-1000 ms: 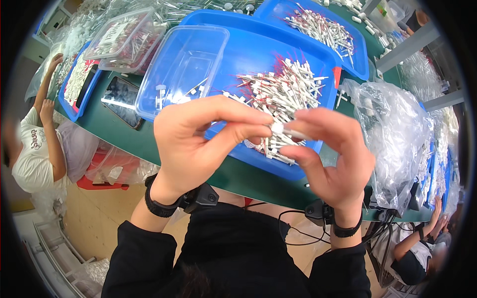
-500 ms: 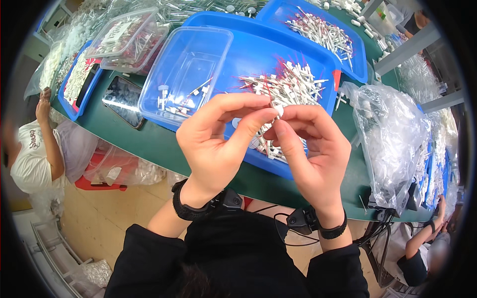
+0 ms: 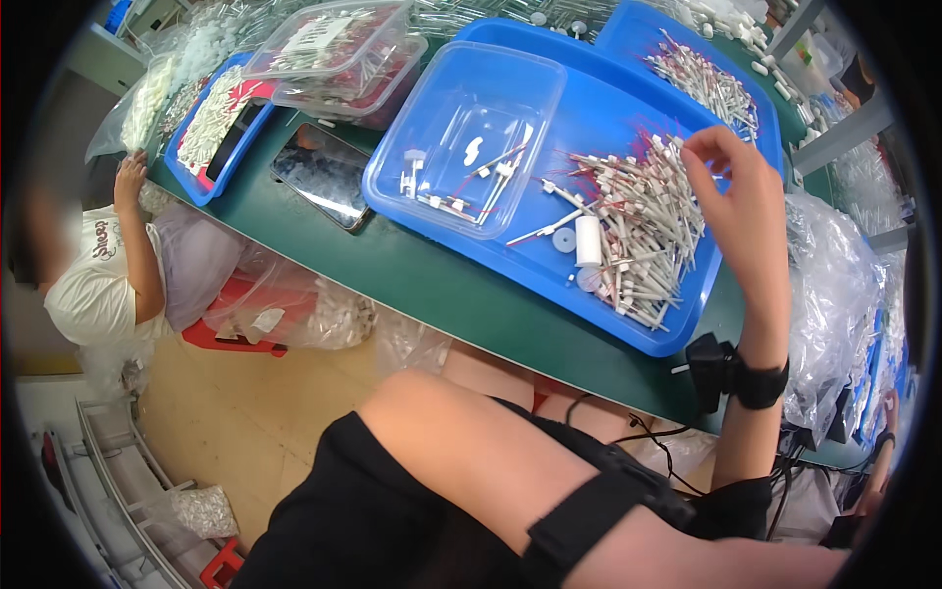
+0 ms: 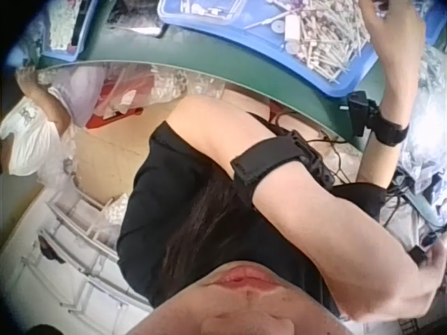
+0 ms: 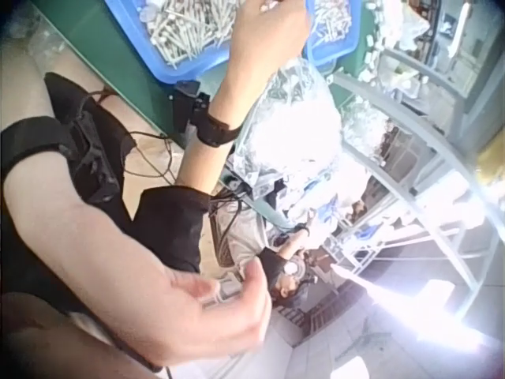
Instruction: The person is manually assembling small white electronic or mechanical components, likely connecting wires or inserting parts into housings.
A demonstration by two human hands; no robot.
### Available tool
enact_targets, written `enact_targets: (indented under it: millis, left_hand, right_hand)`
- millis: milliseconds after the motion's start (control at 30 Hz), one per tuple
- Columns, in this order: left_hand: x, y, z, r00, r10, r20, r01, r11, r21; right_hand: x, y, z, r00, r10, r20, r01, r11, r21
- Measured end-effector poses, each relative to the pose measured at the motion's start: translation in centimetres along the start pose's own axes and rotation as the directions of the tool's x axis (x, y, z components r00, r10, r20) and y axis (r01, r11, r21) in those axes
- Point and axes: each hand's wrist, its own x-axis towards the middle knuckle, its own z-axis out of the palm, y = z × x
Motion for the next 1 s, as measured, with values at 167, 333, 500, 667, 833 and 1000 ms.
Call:
enact_targets:
  millis: [167, 333, 500, 667, 833, 1000]
  left_hand:
    - [-2.9, -1.0, -2.2, 0.984, -0.178, 0.015, 0.178, 0.976, -0.124]
    - [-5.5, -6.3, -6.0, 0.947, -0.32, -0.005, 0.305, 0.906, -0.295]
    - [-13.9, -15.5, -11.2, 0.525, -0.84, 0.138, 0.67, 0.508, 0.541]
    - [-17.3, -17.8, -10.7, 0.187, -0.934, 0.306, 0.719, 0.342, 0.605]
    - [-17.9, -18.2, -9.3, 0.094, -0.932, 0.35, 0.742, 0.3, 0.599]
    - [-18.5, -18.1, -8.9, 0.203, -0.916, 0.346, 0.713, 0.381, 0.589]
  right_hand:
    - [1.4, 1.1, 1.1, 1.0, -0.031, 0.001, 0.03, 0.981, -0.19]
    - [2.3, -1.3, -0.4, 0.982, -0.185, 0.036, 0.187, 0.978, -0.095]
    - [3.9, 0.0, 2.7, 0.926, -0.248, 0.285, 0.204, 0.963, 0.176]
    - [5.8, 0.4, 4.8, 0.881, -0.274, 0.385, 0.231, 0.961, 0.154]
    - [6.1, -0.2, 4.5, 0.84, -0.182, 0.511, 0.109, 0.979, 0.171]
    - [6.4, -0.1, 4.0, 0.774, -0.239, 0.586, 0.191, 0.971, 0.144]
